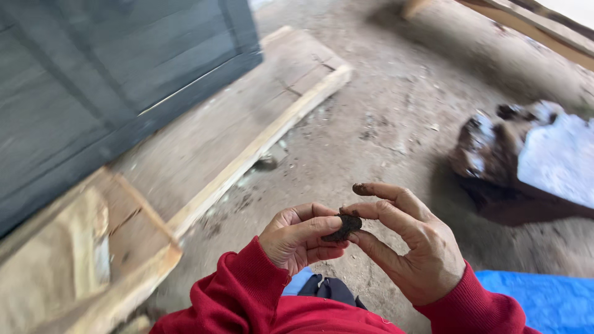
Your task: The person sits holding a lump of dark fibrous filler and presses it by hand into a crack in a large wood slab, smearing it along the crack with a finger. They then carry the filler to a wooden plank on a bench and continue pressing filler into the plank's crack.
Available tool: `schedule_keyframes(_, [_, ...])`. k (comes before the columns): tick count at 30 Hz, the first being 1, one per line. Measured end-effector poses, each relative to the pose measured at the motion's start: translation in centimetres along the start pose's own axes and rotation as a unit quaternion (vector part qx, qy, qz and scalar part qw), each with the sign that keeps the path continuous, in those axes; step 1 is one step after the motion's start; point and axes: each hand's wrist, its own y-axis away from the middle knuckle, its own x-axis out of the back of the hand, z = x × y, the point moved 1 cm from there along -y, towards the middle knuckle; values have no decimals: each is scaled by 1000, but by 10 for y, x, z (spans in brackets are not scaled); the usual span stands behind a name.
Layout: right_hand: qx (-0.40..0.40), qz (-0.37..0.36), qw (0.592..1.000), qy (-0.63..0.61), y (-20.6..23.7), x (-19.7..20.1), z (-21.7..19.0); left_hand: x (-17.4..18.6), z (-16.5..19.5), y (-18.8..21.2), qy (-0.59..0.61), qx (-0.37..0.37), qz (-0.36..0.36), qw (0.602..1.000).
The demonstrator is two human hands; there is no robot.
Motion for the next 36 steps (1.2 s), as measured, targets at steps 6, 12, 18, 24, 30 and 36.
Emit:
schedule_keyframes(6, [-67,87,992,59,-29,31,40,-25,40,-94,-64,82,-64,993])
schedule_keyframes(12, [-86,142,980,108,-105,66,76,-51,120,-191,-139,110,-130,976])
schedule_keyframes(18, [-128,175,968,125,-151,84,104,-68,168,-260,-171,168,-177,955])
schedule_keyframes(24, [-152,204,959,128,-189,102,153,-88,186,-324,-144,199,-166,955])
schedule_keyframes(30, [-157,229,950,144,-251,145,230,-117,216,-423,-129,190,-155,961])
schedule_keyframes(36, [-88,220,961,144,-320,222,317,-177,261,-537,-145,185,-182,955])
